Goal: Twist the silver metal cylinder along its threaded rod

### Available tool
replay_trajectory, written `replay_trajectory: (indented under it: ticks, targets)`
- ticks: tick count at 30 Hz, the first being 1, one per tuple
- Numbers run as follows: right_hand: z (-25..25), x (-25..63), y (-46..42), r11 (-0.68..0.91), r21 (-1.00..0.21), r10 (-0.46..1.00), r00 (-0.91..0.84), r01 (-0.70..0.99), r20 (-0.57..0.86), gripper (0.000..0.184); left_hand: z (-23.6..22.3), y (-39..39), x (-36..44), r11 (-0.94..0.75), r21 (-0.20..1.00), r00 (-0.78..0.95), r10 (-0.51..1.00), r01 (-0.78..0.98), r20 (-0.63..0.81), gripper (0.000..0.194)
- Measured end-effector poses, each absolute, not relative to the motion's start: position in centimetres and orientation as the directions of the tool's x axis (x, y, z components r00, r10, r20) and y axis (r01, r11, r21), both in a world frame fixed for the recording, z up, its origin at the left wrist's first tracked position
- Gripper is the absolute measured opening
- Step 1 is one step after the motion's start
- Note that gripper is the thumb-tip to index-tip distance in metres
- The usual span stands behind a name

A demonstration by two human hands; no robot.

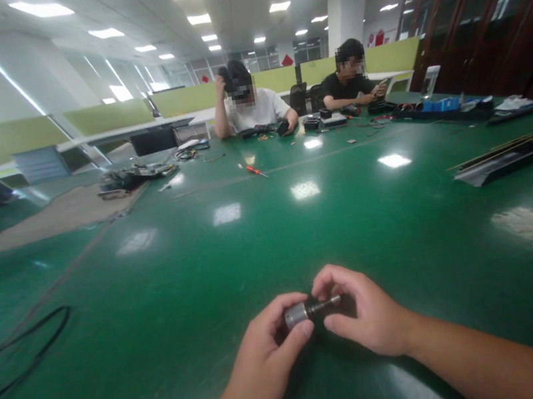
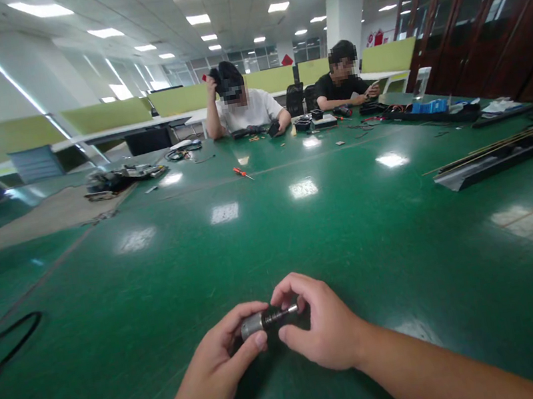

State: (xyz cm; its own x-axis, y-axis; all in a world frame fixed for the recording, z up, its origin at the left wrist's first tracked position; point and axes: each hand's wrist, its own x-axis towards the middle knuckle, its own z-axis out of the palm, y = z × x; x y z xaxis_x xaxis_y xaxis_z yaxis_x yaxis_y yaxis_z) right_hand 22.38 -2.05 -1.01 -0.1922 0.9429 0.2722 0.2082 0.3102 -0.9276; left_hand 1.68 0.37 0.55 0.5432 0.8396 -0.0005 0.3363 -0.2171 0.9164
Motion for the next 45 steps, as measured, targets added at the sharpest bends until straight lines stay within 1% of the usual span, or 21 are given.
replay_trajectory:
  ticks: [3,6,17,21,30,45]
  targets:
    - [-1.28,22.00,-2.03,0.310,-0.904,0.946,-0.190,0.294,0.263,0.031,0.66,0.30,1.75,-0.238,0.901,0.553,0.833,0.362,-0.002,0.027]
    - [-1.54,21.80,-1.94,0.314,-0.892,0.946,-0.187,0.325,0.264,0.027,0.75,0.31,1.85,-0.255,0.890,0.552,0.834,0.377,0.005,0.029]
    - [-1.75,21.73,-1.81,0.259,-0.915,0.961,-0.176,0.308,0.213,0.012,0.36,0.18,1.85,-0.218,0.910,0.531,0.847,0.353,-0.003,0.022]
    - [-1.73,21.74,-1.87,0.226,-0.930,0.968,-0.171,0.291,0.182,0.013,0.20,0.21,1.75,-0.232,0.900,0.535,0.845,0.369,-0.001,0.017]
    - [-1.40,21.73,-1.97,0.182,-0.939,0.977,-0.166,0.291,0.138,0.009,0.03,0.19,1.68,-0.247,0.890,0.546,0.838,0.383,-0.003,0.016]
    - [-1.30,21.77,-1.84,0.180,-0.947,0.975,-0.179,0.268,0.134,0.003,0.02,0.12,1.75,-0.253,0.883,0.545,0.838,0.396,-0.004,0.016]
